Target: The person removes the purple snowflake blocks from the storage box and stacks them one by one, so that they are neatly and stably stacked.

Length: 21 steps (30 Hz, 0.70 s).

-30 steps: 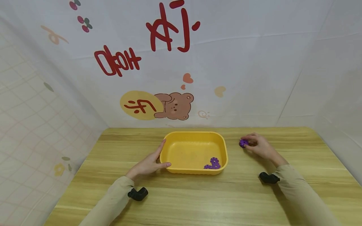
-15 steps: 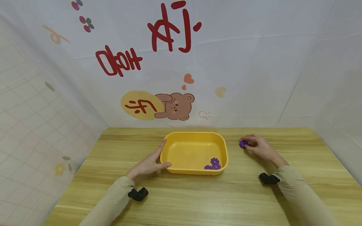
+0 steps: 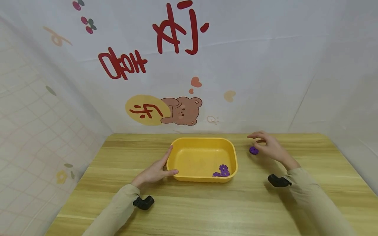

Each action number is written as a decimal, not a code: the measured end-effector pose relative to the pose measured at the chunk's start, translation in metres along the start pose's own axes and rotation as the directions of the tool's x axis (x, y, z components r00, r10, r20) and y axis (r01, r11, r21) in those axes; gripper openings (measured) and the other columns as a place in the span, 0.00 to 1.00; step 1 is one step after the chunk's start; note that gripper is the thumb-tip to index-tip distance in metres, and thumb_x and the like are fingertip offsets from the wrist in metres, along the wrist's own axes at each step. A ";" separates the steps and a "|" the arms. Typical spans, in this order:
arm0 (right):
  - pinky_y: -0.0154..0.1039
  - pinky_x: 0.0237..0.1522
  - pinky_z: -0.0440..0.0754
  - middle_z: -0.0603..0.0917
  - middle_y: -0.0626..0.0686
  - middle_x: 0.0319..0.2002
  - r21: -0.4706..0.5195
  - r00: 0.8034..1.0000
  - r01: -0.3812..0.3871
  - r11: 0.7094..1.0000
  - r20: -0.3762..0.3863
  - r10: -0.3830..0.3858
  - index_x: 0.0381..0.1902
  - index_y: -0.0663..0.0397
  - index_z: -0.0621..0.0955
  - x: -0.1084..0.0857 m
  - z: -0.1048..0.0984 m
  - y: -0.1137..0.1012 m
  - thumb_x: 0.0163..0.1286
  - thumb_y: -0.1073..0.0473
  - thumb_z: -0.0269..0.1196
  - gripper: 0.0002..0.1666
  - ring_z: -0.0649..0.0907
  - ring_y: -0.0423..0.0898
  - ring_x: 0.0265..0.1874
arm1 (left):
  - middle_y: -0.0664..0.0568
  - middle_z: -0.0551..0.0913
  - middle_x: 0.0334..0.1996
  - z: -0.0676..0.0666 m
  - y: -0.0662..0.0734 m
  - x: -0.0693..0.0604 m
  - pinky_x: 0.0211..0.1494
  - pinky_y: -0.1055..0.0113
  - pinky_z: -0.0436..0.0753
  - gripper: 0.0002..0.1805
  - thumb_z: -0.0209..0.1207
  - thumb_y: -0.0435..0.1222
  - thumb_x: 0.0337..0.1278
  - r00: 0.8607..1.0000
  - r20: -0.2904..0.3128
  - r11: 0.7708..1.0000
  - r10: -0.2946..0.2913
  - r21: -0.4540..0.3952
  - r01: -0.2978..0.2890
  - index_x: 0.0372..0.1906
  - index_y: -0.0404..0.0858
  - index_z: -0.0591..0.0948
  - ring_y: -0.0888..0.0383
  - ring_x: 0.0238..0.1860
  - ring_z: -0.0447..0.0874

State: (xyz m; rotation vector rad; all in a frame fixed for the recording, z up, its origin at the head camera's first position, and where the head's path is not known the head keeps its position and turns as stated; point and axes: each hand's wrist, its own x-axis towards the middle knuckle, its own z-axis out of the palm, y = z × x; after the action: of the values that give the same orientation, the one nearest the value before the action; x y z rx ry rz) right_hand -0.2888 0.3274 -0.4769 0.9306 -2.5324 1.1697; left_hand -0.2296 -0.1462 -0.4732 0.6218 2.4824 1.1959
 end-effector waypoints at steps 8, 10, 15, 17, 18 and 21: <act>0.31 0.47 0.79 0.78 0.60 0.51 0.115 0.994 0.009 0.993 0.109 -0.021 0.51 0.62 0.80 0.020 0.010 -0.035 0.68 0.74 0.58 0.15 0.78 0.38 0.50 | 0.47 0.42 0.76 -0.002 0.001 0.000 0.73 0.52 0.50 0.58 0.64 0.51 0.58 1.000 0.005 1.000 0.008 0.010 -0.008 0.77 0.45 0.35 0.49 0.74 0.47; 0.32 0.46 0.80 0.79 0.61 0.50 0.159 0.992 0.008 0.987 0.126 -0.028 0.51 0.62 0.81 0.024 0.013 -0.041 0.68 0.74 0.57 0.15 0.80 0.41 0.49 | 0.46 0.42 0.76 -0.002 0.001 0.000 0.73 0.51 0.50 0.58 0.64 0.51 0.58 1.000 0.006 1.000 0.009 0.012 -0.009 0.77 0.44 0.35 0.49 0.73 0.47; 0.34 0.46 0.81 0.81 0.62 0.49 0.246 0.988 -0.020 0.969 0.150 -0.018 0.50 0.67 0.81 0.033 0.017 -0.056 0.70 0.73 0.56 0.13 0.82 0.45 0.48 | 0.46 0.42 0.76 -0.001 0.002 0.000 0.73 0.51 0.50 0.58 0.64 0.51 0.58 1.000 0.008 1.000 0.011 0.011 -0.011 0.77 0.44 0.35 0.49 0.74 0.47; 0.35 0.46 0.81 0.80 0.64 0.49 0.265 0.984 -0.037 0.963 0.176 -0.011 0.50 0.70 0.80 0.037 0.018 -0.063 0.70 0.72 0.57 0.13 0.82 0.47 0.47 | 0.47 0.42 0.76 -0.002 0.002 0.000 0.73 0.51 0.50 0.58 0.64 0.51 0.58 1.000 0.007 1.000 0.010 0.011 -0.010 0.78 0.44 0.35 0.49 0.73 0.47; 0.36 0.46 0.82 0.80 0.65 0.49 0.269 0.981 -0.044 0.962 0.192 -0.009 0.50 0.70 0.80 0.038 0.019 -0.066 0.70 0.72 0.57 0.13 0.82 0.49 0.47 | 0.46 0.42 0.76 -0.002 0.002 0.000 0.73 0.51 0.50 0.58 0.64 0.51 0.58 1.000 0.006 1.000 0.010 0.009 -0.010 0.78 0.44 0.35 0.48 0.73 0.48; 0.36 0.46 0.82 0.80 0.67 0.48 0.282 0.970 -0.061 0.957 0.244 -0.010 0.50 0.66 0.81 0.043 0.022 -0.074 0.70 0.70 0.58 0.12 0.82 0.53 0.47 | 0.46 0.43 0.76 -0.002 0.003 -0.001 0.72 0.51 0.51 0.58 0.64 0.51 0.58 1.000 0.005 1.000 0.008 0.013 -0.008 0.78 0.44 0.35 0.48 0.73 0.48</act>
State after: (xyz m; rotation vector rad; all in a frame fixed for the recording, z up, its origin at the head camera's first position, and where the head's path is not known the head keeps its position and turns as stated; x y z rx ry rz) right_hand -0.2748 0.2548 -0.4281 1.1780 -2.6092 1.5522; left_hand -0.2288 -0.1463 -0.4699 0.6380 2.4878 1.1807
